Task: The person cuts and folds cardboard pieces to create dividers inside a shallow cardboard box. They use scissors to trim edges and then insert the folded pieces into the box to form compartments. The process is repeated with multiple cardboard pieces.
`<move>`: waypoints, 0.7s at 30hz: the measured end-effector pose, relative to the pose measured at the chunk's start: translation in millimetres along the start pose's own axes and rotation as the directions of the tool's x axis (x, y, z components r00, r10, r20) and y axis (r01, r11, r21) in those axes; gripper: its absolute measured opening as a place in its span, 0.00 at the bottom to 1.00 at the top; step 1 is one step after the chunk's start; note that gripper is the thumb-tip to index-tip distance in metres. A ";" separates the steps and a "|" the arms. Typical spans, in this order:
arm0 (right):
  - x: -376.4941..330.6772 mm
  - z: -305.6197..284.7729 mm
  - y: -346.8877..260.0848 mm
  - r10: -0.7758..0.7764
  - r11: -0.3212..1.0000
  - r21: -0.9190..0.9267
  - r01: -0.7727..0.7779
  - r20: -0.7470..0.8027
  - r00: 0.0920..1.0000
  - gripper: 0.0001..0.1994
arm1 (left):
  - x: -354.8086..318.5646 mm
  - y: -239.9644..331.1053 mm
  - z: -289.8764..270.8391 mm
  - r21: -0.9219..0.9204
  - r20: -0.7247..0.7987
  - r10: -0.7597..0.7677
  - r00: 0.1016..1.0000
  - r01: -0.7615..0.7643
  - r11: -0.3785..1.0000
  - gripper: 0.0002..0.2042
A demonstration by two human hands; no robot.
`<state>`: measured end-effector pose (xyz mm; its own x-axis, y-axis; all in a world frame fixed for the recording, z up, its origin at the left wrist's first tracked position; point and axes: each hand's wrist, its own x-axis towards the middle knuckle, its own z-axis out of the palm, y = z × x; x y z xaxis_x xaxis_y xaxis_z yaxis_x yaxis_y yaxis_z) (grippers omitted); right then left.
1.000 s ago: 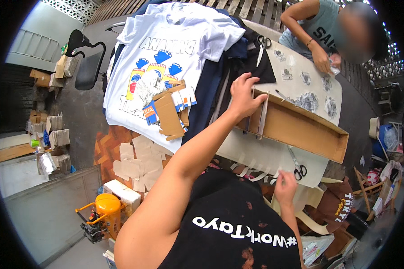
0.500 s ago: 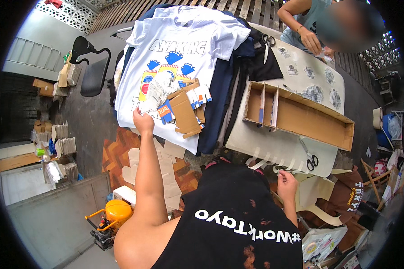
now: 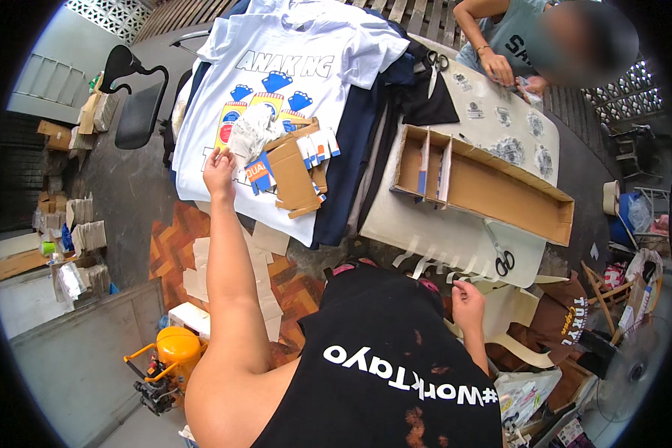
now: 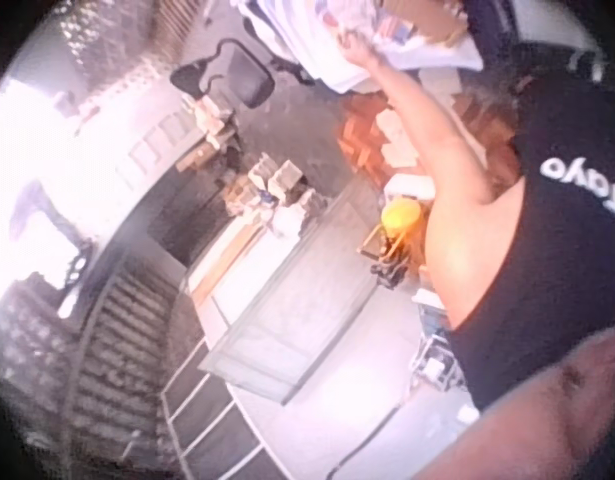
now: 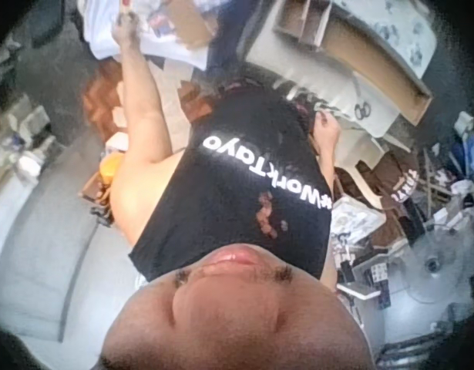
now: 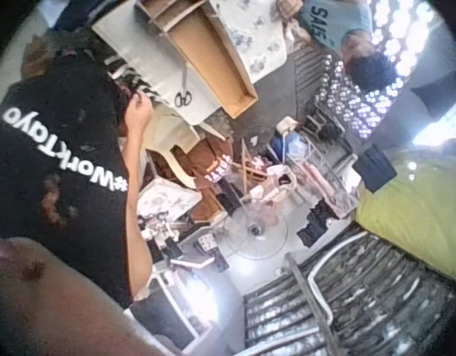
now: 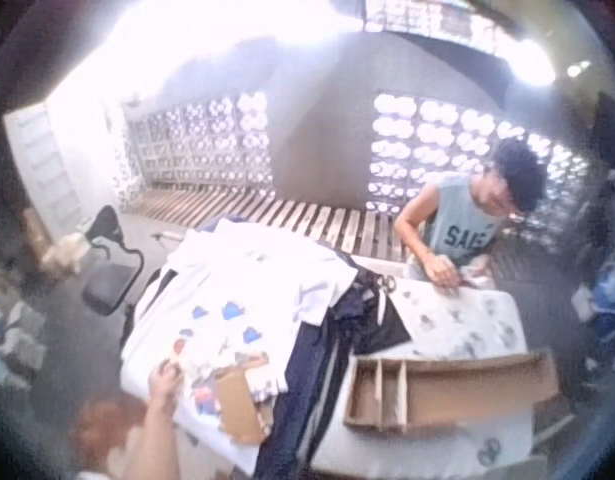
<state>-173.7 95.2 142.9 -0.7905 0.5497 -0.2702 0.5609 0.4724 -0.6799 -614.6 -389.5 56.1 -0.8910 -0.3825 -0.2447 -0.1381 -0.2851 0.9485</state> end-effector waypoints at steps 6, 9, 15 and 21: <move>12.6 -23.7 16.4 -0.047 0.999 0.016 0.047 0.029 0.998 0.10 | -39.5 -13.6 3.7 0.009 0.172 0.094 0.981 -0.097 0.995 0.14; 9.3 -48.1 50.2 -0.006 0.999 -0.041 0.007 0.026 1.000 0.10 | -130.4 20.7 68.5 -0.195 0.411 -0.093 0.907 0.187 0.963 0.14; 10.3 -67.0 105.0 0.085 0.996 0.027 -0.086 0.040 0.996 0.10 | -297.9 -37.5 102.4 0.735 0.586 -0.759 0.286 0.209 0.646 0.14; 17.4 -61.7 114.3 0.100 0.994 0.005 -0.106 0.294 0.951 0.12 | -404.6 -127.2 127.5 0.745 0.409 -0.870 0.276 0.449 0.493 0.23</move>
<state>-108.1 201.2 102.6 -0.7675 0.3674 -0.5254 0.6406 0.4078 -0.6506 -291.8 -86.4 60.1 -0.3025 0.5019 -0.8103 -0.7907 0.3425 0.5074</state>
